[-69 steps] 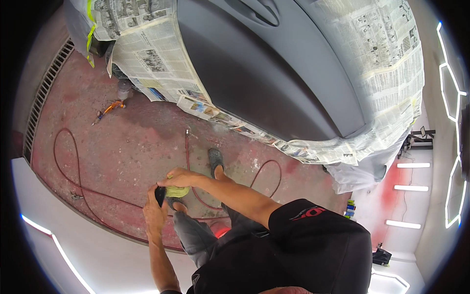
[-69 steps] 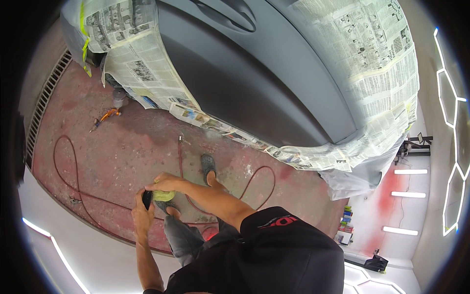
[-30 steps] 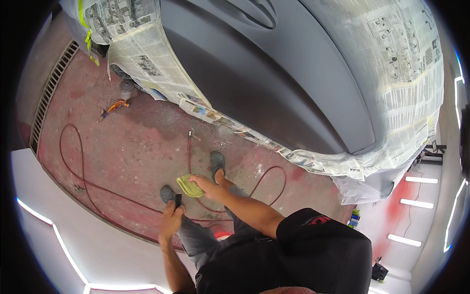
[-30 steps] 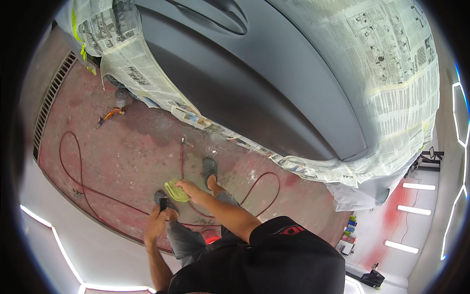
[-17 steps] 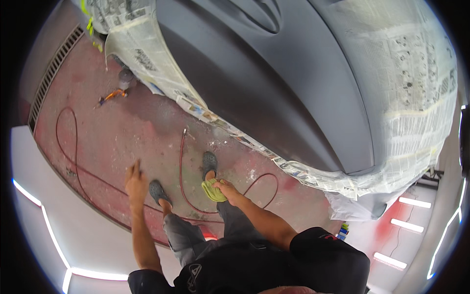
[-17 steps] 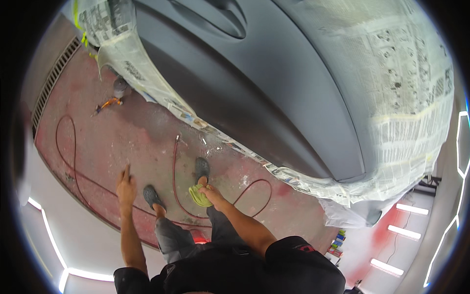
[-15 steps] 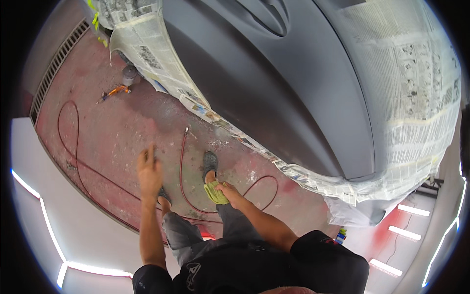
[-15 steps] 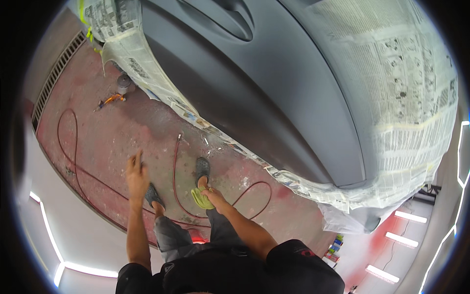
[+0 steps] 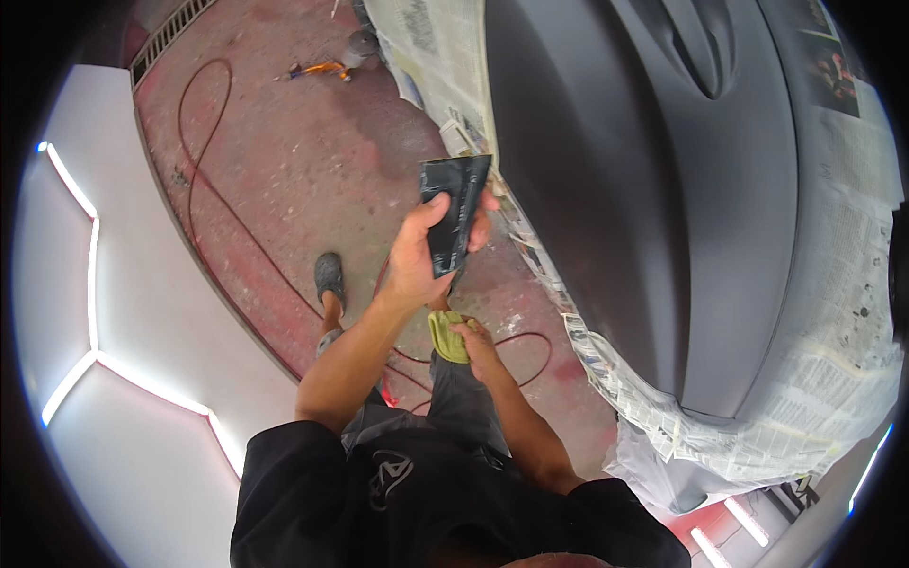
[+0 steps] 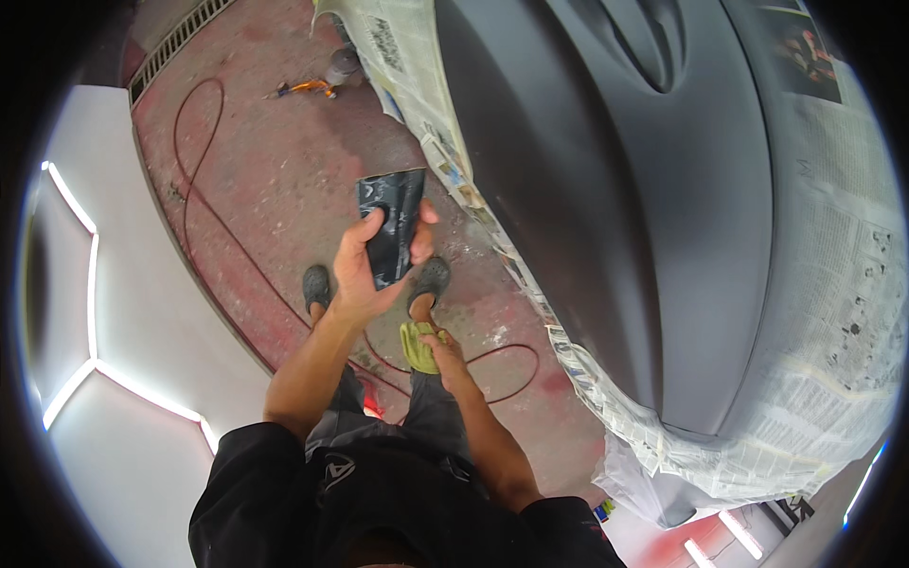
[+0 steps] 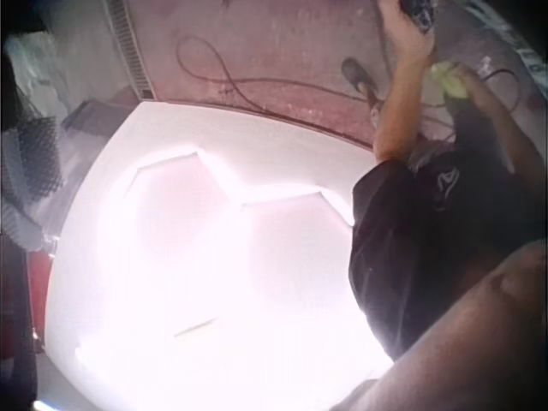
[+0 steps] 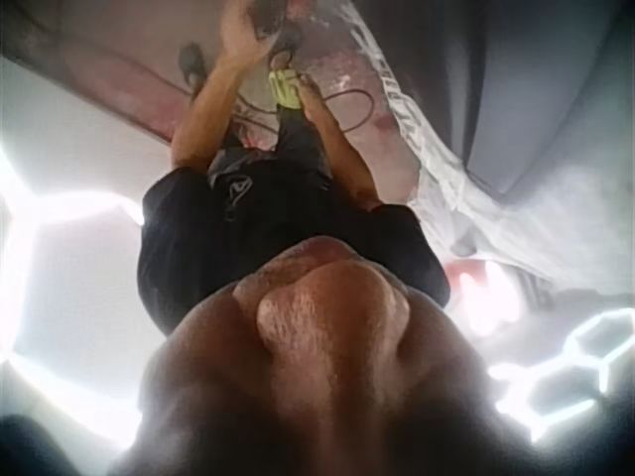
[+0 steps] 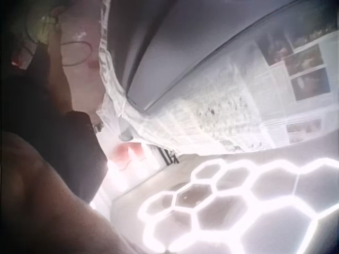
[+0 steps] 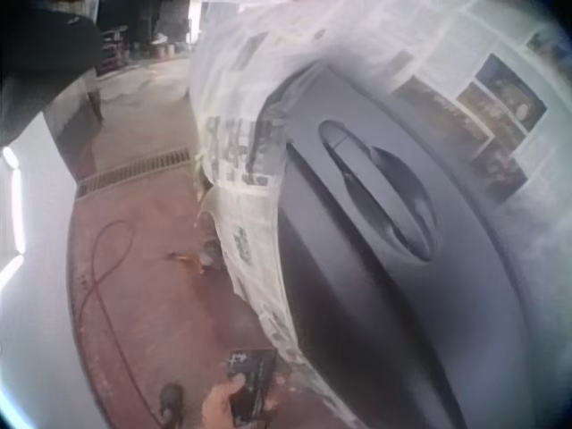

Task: The person prepares a paint mixture by pouring liquid from a can into a container using a paper funnel. They then walk to a car covered in plastic and newspaper, retrieve a sanding block and cloth from a bucket, and sand the car's hood. Finally, they wipe the sanded area with the cloth.

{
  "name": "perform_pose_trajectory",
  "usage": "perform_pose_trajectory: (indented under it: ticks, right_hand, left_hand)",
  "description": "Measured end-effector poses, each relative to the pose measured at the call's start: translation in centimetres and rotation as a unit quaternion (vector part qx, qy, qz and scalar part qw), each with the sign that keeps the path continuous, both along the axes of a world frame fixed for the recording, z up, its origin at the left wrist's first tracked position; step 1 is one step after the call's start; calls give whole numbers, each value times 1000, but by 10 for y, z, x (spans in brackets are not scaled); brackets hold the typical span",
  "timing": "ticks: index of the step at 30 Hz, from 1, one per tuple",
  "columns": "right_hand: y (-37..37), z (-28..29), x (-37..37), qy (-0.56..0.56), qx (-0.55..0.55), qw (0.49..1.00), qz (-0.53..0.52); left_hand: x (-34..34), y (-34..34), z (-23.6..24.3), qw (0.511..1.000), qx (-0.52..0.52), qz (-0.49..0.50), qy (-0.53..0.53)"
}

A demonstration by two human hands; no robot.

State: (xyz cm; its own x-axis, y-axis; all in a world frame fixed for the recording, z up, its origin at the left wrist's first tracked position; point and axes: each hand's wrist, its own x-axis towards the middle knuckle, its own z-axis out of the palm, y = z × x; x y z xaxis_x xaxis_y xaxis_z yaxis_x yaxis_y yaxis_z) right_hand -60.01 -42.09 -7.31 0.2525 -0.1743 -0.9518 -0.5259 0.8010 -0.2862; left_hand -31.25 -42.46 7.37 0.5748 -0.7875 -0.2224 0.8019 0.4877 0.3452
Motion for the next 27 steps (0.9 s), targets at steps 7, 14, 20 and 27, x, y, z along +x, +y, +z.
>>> perform_pose_trajectory:
  ticks: [7, 14, 20, 27]
  right_hand:
    - [0, 3, -1, 15, -24, 999, 44]
    - [-9, 22, -7, 29, -29, 998, 41]
    - [-18, 47, -8, 37, -50, 998, 9]
    - [-30, 48, -23, -10, -90, 996, 23]
  left_hand:
    - [-4, -22, 41, 764, 274, 115, -573]
    - [-9, -123, 80, 603, 283, 222, -712]
    - [-23, -184, 93, 583, 322, 290, -687]
    - [-26, -220, 104, 572, 373, 323, -655]
